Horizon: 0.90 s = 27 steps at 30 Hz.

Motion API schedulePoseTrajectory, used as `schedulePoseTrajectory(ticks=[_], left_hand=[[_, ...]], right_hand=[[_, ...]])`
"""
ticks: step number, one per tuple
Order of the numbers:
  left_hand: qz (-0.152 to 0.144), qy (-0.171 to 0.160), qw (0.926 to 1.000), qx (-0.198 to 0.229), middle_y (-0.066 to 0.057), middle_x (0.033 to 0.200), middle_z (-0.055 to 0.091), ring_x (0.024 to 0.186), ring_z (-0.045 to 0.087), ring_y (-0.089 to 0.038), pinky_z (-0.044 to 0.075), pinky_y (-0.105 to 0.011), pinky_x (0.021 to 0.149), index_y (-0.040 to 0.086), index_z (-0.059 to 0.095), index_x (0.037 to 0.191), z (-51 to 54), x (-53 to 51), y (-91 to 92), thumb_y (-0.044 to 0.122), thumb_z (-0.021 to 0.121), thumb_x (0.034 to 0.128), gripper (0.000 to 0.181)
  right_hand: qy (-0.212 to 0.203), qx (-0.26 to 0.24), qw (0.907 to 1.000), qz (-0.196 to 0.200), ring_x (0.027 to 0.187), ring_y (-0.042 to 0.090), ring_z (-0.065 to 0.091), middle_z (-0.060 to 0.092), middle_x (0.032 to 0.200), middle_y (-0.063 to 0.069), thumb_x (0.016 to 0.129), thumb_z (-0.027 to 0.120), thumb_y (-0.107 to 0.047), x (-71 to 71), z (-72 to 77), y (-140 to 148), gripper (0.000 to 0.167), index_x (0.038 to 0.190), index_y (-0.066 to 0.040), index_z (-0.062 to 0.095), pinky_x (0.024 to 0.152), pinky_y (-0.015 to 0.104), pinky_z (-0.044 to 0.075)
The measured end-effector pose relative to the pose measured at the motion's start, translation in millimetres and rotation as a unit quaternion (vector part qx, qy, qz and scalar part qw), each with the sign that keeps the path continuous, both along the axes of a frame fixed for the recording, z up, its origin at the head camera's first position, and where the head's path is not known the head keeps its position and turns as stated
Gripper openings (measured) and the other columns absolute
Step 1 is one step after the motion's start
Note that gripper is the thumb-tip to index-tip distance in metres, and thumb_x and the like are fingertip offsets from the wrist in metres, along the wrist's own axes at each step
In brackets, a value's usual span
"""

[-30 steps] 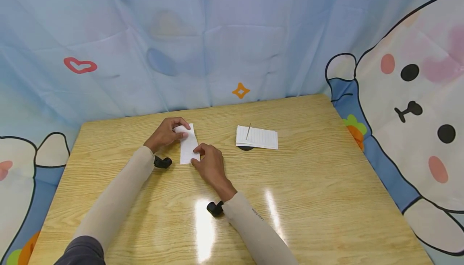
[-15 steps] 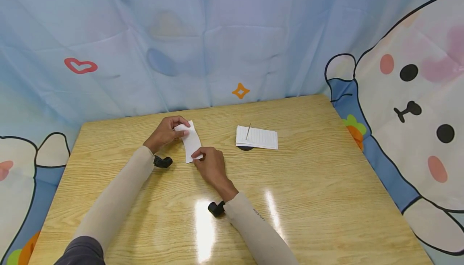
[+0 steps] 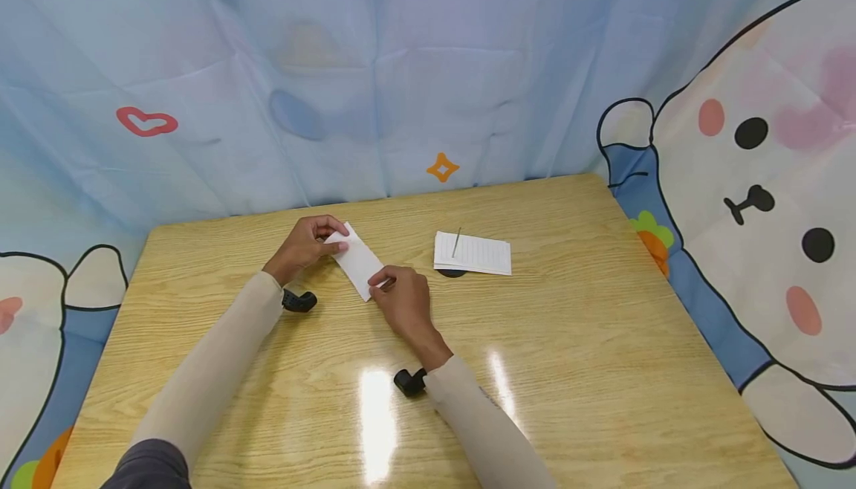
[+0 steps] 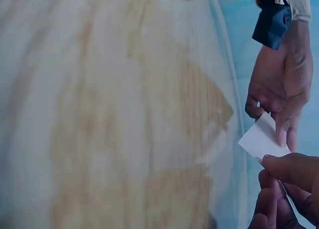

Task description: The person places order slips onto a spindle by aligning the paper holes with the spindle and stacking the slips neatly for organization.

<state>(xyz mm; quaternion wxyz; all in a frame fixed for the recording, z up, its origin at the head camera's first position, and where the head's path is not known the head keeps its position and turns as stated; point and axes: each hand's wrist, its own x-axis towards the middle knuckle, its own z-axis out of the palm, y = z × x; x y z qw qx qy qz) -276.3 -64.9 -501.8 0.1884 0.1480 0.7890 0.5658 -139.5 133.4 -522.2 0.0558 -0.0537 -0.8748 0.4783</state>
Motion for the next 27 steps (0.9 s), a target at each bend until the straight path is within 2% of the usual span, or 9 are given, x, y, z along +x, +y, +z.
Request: schedulePoseTrajectory(ticks=[7,12,18,23,27], left_hand=[[-0.002,0.009,0.9999,0.005,-0.001,0.091,0.067,0.083,0.058,-0.018,0.049,-0.026,0.073,0.004,0.076,0.11,1.7,2.8,3.0,0.007,0.081,0.0943,0.017],[-0.006,0.02,0.9997,0.014,0.001,0.086,0.061,0.074,0.048,-0.016,0.042,-0.026,0.065,0.005,0.077,0.109,2.9,5.9,4.9,0.007,0.081,0.0945,0.015],[-0.024,0.046,0.9983,0.027,-0.001,0.082,0.057,0.069,0.042,-0.014,0.039,-0.028,0.065,0.003,0.077,0.111,4.2,9.5,8.4,0.009,0.08,0.0964,0.016],[-0.033,0.063,0.9971,0.03,-0.004,0.091,0.061,0.076,0.051,-0.019,0.044,-0.031,0.072,0.003,0.078,0.109,10.4,14.1,13.9,0.012,0.081,0.0962,0.016],[-0.036,0.067,0.9967,0.03,-0.01,0.099,0.068,0.085,0.059,-0.023,0.049,-0.035,0.079,0.003,0.077,0.11,14.6,17.1,17.8,0.015,0.081,0.0964,0.018]], right_hand=[[0.019,-0.017,0.999,-0.037,0.072,0.015,0.065,0.072,0.078,0.002,0.089,0.083,-0.01,2.3,4.5,10,0.004,0.092,-0.014,0.084,0.067,0.03,0.053],[0.045,-0.044,0.9962,-0.059,0.077,0.018,0.068,0.072,0.083,0.004,0.093,0.081,-0.011,3.8,12.3,20,0.004,0.096,-0.013,0.083,0.07,0.032,0.056],[0.084,-0.046,0.9922,-0.079,0.081,0.02,0.069,0.072,0.09,0.006,0.095,0.079,-0.008,5.2,26.3,31,0.006,0.099,-0.01,0.082,0.074,0.031,0.057],[0.125,-0.035,0.9874,-0.091,0.079,0.022,0.072,0.072,0.093,0.008,0.096,0.079,-0.006,7.7,38.3,38,0.006,0.1,-0.009,0.082,0.071,0.034,0.059],[0.14,-0.03,0.9848,-0.098,0.077,0.022,0.074,0.073,0.094,0.009,0.096,0.079,-0.006,9.0,47.1,45,0.006,0.1,-0.008,0.082,0.07,0.033,0.059]])
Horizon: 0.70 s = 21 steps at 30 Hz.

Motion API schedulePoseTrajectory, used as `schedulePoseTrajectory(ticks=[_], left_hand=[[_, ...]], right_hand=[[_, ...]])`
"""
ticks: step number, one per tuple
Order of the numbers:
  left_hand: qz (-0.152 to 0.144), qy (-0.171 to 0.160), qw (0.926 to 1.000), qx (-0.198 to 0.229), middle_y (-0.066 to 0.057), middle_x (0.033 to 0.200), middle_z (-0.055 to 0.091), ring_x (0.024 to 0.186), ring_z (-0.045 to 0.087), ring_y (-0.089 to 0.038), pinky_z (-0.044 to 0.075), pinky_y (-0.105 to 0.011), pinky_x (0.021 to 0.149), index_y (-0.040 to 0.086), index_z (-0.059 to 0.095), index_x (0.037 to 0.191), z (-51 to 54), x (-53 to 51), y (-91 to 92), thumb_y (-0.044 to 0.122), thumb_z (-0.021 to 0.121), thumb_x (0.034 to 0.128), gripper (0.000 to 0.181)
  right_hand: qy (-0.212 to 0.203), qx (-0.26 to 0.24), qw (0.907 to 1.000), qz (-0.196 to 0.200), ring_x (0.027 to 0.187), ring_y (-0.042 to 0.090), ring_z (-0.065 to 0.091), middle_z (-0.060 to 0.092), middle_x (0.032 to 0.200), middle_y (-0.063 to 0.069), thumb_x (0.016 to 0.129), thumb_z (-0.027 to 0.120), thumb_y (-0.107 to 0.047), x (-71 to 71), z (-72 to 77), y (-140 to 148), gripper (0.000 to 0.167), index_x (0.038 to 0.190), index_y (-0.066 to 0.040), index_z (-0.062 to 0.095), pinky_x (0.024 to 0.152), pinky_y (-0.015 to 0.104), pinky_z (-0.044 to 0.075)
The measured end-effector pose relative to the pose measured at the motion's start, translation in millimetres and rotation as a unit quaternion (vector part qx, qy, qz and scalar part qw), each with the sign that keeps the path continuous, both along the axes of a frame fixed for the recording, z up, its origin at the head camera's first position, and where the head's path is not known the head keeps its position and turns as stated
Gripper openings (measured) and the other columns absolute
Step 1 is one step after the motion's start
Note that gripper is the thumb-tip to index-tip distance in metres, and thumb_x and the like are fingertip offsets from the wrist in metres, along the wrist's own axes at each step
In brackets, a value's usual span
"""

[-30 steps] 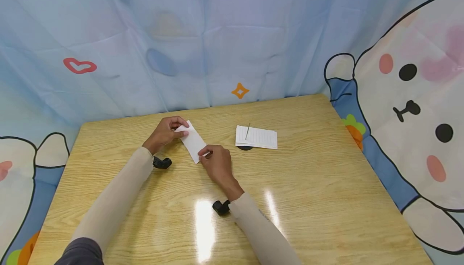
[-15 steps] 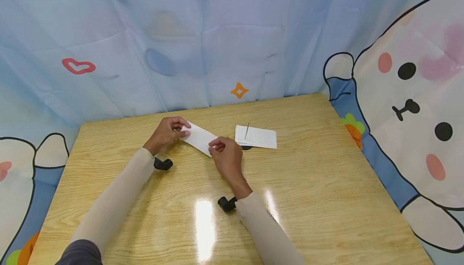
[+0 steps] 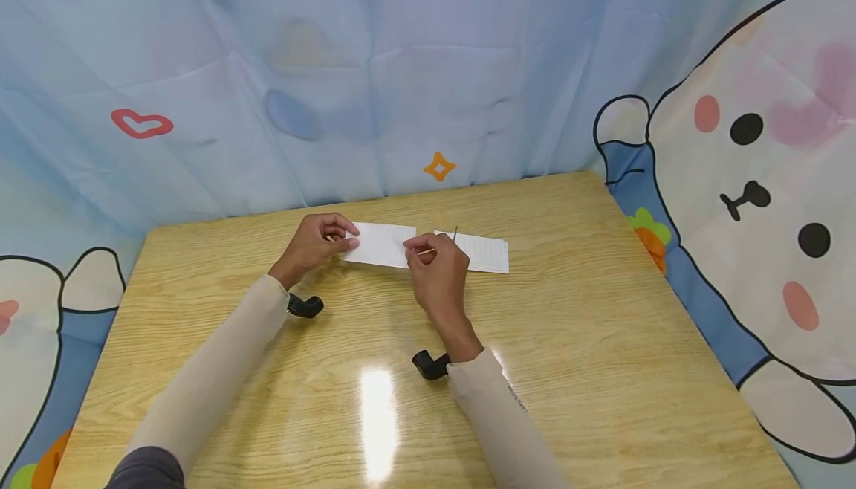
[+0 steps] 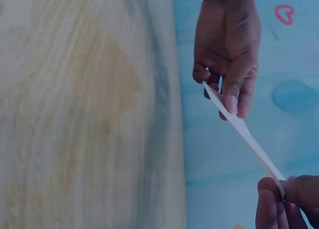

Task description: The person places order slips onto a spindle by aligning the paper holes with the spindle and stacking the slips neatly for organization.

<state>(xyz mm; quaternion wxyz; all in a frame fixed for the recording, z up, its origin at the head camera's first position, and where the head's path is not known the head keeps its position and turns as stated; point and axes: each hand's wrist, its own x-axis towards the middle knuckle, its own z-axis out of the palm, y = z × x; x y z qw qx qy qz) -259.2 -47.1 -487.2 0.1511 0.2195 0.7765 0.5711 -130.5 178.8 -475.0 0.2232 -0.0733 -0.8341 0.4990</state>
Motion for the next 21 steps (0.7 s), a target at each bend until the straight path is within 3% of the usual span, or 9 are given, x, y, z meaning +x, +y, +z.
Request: schedulePoseTrajectory(ticks=[5,12,17,21], left_hand=[[-0.002,0.003,1.0,0.001,-0.014,0.101,0.072,0.088,0.065,-0.024,0.051,-0.036,0.082,0.004,0.077,0.11,4.0,2.7,5.0,0.019,0.081,0.0965,0.021],[-0.01,0.019,0.9997,0.006,-0.009,0.101,0.074,0.089,0.066,-0.025,0.052,-0.035,0.078,0.008,0.077,0.107,10.0,5.5,11.4,0.02,0.081,0.0969,0.016],[-0.017,0.025,0.9995,0.011,-0.006,0.098,0.075,0.087,0.065,-0.025,0.053,-0.04,0.08,0.01,0.076,0.105,14.9,7.9,16.4,0.021,0.081,0.0971,0.015],[-0.018,0.027,0.9994,0.016,-0.004,0.094,0.074,0.088,0.065,-0.037,0.051,-0.038,0.078,0.01,0.076,0.104,19.8,9.4,21.7,0.021,0.081,0.0966,0.014]], right_hand=[[0.009,-0.006,0.9999,-0.005,0.077,0.023,0.075,0.074,0.097,0.009,0.096,0.079,-0.007,1.7,11.0,10,0.006,0.1,-0.008,0.083,0.068,0.027,0.059],[0.009,-0.022,0.9997,-0.011,0.078,0.022,0.075,0.074,0.099,0.009,0.097,0.078,-0.008,3.4,22.7,22,0.006,0.1,-0.009,0.083,0.062,0.021,0.055],[0.013,-0.036,0.9992,-0.013,0.077,0.024,0.076,0.074,0.101,0.01,0.097,0.077,-0.005,4.8,27.9,29,0.007,0.101,-0.008,0.083,0.06,0.02,0.057],[0.023,-0.05,0.9984,-0.013,0.076,0.029,0.077,0.073,0.101,0.012,0.096,0.076,-0.002,5.6,31.7,35,0.008,0.101,-0.006,0.082,0.062,0.018,0.058]])
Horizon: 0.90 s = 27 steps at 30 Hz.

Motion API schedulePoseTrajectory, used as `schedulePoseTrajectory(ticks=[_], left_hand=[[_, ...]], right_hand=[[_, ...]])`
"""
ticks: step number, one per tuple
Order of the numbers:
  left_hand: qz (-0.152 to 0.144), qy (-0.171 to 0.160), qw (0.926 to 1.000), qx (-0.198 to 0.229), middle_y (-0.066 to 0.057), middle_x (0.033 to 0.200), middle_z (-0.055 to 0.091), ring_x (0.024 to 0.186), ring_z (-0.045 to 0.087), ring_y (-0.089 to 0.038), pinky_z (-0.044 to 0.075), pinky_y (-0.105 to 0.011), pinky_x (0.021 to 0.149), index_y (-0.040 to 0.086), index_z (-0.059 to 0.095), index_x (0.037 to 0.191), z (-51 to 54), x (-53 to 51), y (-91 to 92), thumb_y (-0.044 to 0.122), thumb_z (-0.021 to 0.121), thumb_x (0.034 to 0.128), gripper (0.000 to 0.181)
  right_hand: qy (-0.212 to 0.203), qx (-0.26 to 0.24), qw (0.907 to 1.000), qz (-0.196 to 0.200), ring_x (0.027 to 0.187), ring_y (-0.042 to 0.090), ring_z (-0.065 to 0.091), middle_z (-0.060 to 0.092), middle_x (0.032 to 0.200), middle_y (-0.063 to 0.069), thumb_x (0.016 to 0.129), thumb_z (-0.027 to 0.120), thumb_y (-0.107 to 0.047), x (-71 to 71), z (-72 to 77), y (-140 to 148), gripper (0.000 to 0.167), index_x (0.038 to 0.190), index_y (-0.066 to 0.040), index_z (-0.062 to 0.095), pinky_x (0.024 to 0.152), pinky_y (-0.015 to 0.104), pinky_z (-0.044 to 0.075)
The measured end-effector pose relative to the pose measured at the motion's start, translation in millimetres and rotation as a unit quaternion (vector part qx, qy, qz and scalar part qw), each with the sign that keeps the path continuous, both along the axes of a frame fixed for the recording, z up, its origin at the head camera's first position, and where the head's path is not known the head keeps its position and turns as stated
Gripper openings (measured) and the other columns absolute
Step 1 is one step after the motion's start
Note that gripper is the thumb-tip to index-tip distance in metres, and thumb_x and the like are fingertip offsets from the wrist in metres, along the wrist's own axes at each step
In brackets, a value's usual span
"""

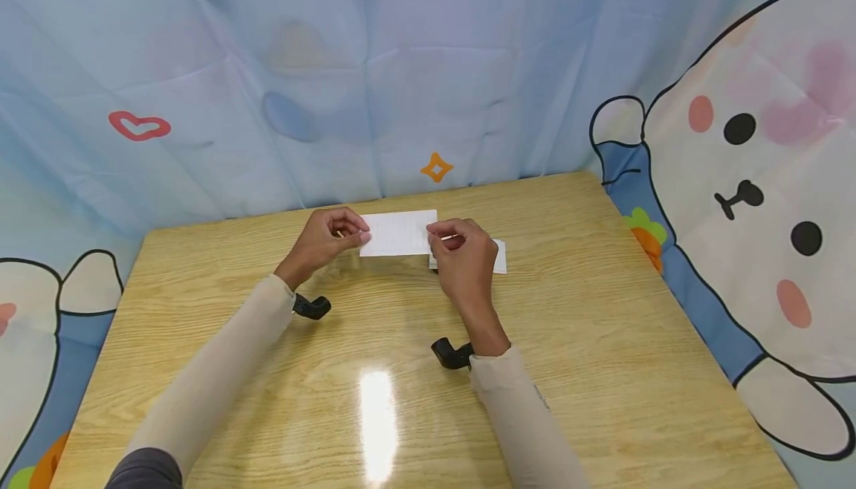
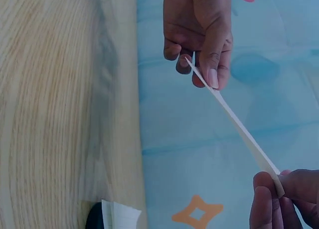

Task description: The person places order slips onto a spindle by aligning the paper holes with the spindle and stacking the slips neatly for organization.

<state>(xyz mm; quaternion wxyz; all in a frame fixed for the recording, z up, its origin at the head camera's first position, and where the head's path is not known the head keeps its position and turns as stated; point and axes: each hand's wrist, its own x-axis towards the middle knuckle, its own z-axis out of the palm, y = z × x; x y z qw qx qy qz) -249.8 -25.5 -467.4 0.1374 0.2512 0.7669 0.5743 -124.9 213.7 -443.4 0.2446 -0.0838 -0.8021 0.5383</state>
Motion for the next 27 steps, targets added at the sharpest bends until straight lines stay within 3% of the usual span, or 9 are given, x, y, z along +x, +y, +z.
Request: schedulePoseTrajectory(ticks=[5,12,19,23,27], left_hand=[[-0.005,0.002,0.9999,0.01,-0.004,0.09,0.073,0.094,0.061,-0.057,0.045,-0.033,0.073,0.01,0.077,0.102,5.9,1.7,7.3,0.02,0.081,0.0972,0.011],[-0.012,0.014,0.9996,0.02,-0.004,0.089,0.074,0.087,0.064,-0.047,0.044,-0.032,0.07,0.01,0.077,0.103,14.4,3.8,17.0,0.022,0.081,0.0971,0.013],[-0.022,0.019,0.9993,0.023,-0.004,0.088,0.074,0.091,0.064,-0.052,0.044,-0.033,0.072,0.012,0.078,0.103,20.1,4.3,29.0,0.022,0.08,0.0975,0.012],[-0.025,0.028,0.999,0.024,-0.004,0.088,0.075,0.086,0.067,-0.042,0.048,-0.034,0.076,0.011,0.078,0.103,22.8,3.3,36.2,0.02,0.079,0.098,0.01],[-0.028,0.029,0.9986,0.034,-0.004,0.087,0.075,0.078,0.068,-0.026,0.05,-0.034,0.076,0.01,0.078,0.102,25.3,3.6,43.2,0.018,0.079,0.098,0.009]], right_hand=[[0.001,-0.018,0.9998,0.002,0.076,0.031,0.076,0.073,0.1,0.013,0.096,0.077,-0.003,0.8,3.3,10,0.008,0.101,-0.005,0.083,0.064,0.02,0.059],[-0.013,-0.054,0.9984,0.007,0.073,0.017,0.075,0.074,0.102,0.017,0.097,0.078,-0.006,2.5,8.5,24,0.008,0.103,-0.004,0.082,0.068,0.023,0.061],[-0.025,-0.089,0.9956,0.012,0.076,0.014,0.075,0.072,0.104,0.013,0.097,0.077,-0.005,3.5,10.1,38,0.012,0.107,0.001,0.08,0.071,0.024,0.063],[-0.032,-0.096,0.9948,0.008,0.075,0.008,0.074,0.073,0.104,0.008,0.097,0.077,-0.005,2.4,10.8,45,0.013,0.108,0.002,0.079,0.072,0.024,0.062],[-0.032,-0.102,0.9943,-0.001,0.074,0.011,0.074,0.074,0.101,0.002,0.096,0.079,-0.006,2.2,13.1,51,0.014,0.108,0.002,0.08,0.071,0.024,0.062]])
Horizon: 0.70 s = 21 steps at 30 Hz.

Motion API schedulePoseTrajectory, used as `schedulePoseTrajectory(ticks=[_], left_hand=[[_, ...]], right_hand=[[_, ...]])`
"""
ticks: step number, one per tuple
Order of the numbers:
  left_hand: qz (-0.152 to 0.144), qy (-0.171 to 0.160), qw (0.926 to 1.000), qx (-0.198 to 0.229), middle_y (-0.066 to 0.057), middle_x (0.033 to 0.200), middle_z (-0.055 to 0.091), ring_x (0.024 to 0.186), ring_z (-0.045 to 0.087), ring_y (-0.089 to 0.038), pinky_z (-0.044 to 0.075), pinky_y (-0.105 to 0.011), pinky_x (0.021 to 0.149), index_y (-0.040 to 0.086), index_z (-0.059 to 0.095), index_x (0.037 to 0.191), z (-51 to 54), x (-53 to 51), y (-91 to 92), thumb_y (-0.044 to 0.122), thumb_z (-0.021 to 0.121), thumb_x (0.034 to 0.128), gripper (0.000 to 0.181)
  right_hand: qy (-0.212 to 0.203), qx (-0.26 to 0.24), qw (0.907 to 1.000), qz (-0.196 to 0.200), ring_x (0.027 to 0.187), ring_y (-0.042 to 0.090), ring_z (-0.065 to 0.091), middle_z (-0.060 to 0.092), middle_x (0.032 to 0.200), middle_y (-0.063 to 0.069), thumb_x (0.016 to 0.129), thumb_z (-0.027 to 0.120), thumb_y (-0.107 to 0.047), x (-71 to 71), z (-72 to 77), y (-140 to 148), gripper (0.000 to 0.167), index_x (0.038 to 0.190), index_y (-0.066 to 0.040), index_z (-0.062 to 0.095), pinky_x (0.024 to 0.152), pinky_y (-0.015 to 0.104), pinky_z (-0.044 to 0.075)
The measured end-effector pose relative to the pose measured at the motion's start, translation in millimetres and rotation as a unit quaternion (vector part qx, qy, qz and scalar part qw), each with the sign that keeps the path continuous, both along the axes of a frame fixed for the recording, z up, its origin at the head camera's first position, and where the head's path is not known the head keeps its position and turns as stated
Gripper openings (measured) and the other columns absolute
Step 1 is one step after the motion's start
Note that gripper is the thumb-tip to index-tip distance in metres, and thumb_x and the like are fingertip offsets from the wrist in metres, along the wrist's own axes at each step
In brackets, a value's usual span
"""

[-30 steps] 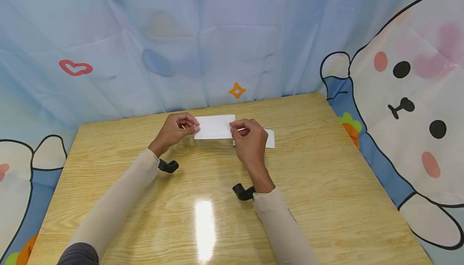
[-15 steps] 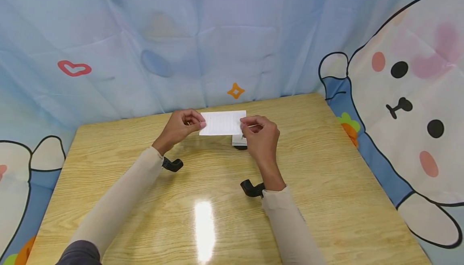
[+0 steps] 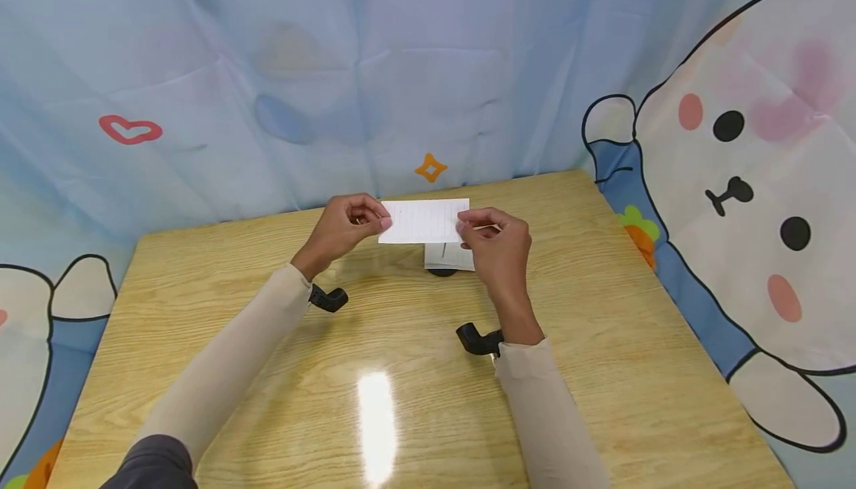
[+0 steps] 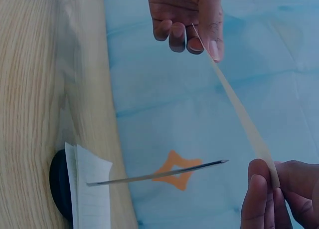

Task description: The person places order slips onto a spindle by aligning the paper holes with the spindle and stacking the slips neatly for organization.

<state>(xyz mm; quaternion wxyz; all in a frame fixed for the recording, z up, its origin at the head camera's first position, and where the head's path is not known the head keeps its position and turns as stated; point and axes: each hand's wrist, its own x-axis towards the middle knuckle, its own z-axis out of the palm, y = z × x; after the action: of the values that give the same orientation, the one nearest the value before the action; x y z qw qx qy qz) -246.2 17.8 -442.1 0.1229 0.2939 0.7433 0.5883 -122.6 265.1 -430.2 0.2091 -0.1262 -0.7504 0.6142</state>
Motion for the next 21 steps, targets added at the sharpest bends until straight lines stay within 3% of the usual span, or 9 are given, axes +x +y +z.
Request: schedulePoseTrajectory(ticks=[3,7,15,21], left_hand=[[0.0,-0.002,1.0,0.006,-0.003,0.087,0.075,0.076,0.067,-0.02,0.051,-0.034,0.075,0.009,0.078,0.103,1.6,0.6,4.2,0.017,0.079,0.0981,0.009],[0.002,-0.001,0.9999,0.014,-0.003,0.087,0.074,0.076,0.066,-0.023,0.049,-0.033,0.072,0.009,0.079,0.103,3.3,0.7,10.6,0.017,0.079,0.0983,0.009],[0.002,-0.003,0.9995,0.033,-0.003,0.089,0.074,0.092,0.062,-0.055,0.049,-0.031,0.071,0.008,0.08,0.104,5.9,1.5,24.8,0.016,0.078,0.0984,0.01],[0.003,-0.008,0.9993,0.037,-0.004,0.089,0.076,0.09,0.065,-0.05,0.052,-0.036,0.073,0.009,0.081,0.104,8.2,2.1,35.7,0.017,0.079,0.0979,0.01]], right_hand=[[0.0,-0.004,1.0,-0.007,0.074,0.016,0.075,0.074,0.097,0.0,0.094,0.081,-0.006,0.3,2.7,4,0.016,0.107,0.003,0.08,0.071,0.024,0.062],[-0.006,-0.002,0.9998,-0.017,0.076,0.02,0.076,0.074,0.094,-0.001,0.093,0.082,-0.008,0.8,5.6,8,0.017,0.108,0.002,0.081,0.071,0.023,0.062],[-0.014,-0.011,0.9994,-0.031,0.076,0.016,0.075,0.074,0.093,-0.003,0.094,0.081,-0.007,1.0,10.1,19,0.016,0.108,0.001,0.081,0.071,0.021,0.062],[-0.01,-0.008,0.9988,-0.047,0.075,0.011,0.074,0.074,0.092,-0.005,0.094,0.081,-0.007,1.2,12.5,28,0.016,0.108,0.002,0.081,0.07,0.021,0.062]])
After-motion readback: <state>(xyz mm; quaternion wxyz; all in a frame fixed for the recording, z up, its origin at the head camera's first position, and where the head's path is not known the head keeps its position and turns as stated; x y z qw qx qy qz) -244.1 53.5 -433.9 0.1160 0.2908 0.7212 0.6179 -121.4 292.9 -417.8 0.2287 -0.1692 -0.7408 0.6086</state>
